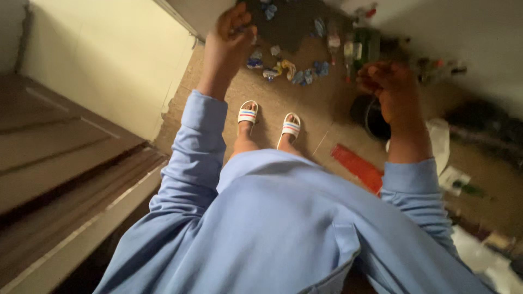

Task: The person picks up plastic bottles and debris from the floor and place them into a white plastic bag.

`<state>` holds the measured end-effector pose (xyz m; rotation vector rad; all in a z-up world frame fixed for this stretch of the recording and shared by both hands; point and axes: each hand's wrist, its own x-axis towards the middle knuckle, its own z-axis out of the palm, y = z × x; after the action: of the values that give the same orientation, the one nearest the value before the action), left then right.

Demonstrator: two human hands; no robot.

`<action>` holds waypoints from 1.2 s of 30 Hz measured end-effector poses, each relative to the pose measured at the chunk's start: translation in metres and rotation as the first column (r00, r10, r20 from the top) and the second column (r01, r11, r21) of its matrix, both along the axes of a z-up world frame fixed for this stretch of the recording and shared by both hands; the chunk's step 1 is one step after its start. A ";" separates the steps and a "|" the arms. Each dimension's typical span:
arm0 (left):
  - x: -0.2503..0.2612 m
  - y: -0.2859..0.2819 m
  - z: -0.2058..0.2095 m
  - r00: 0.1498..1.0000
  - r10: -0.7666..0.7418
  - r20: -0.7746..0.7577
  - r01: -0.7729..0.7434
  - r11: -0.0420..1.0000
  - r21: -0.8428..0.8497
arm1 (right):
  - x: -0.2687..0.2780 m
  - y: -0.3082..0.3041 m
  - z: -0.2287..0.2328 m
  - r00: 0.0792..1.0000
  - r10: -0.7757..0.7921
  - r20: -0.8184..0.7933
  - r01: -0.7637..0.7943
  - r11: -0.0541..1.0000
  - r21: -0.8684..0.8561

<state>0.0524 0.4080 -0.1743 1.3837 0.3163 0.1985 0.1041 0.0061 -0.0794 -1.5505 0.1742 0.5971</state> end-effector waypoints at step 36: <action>-0.100 -0.088 -0.285 0.922 0.157 -0.355 -0.286 0.894 -0.346 | 0.046 0.075 -0.498 0.878 0.452 -0.158 -0.474 0.868 -0.150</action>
<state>-0.0475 0.3199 -0.4593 0.9718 0.7502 0.0925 0.1505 0.0806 -0.5774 -1.7511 -0.0639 1.0813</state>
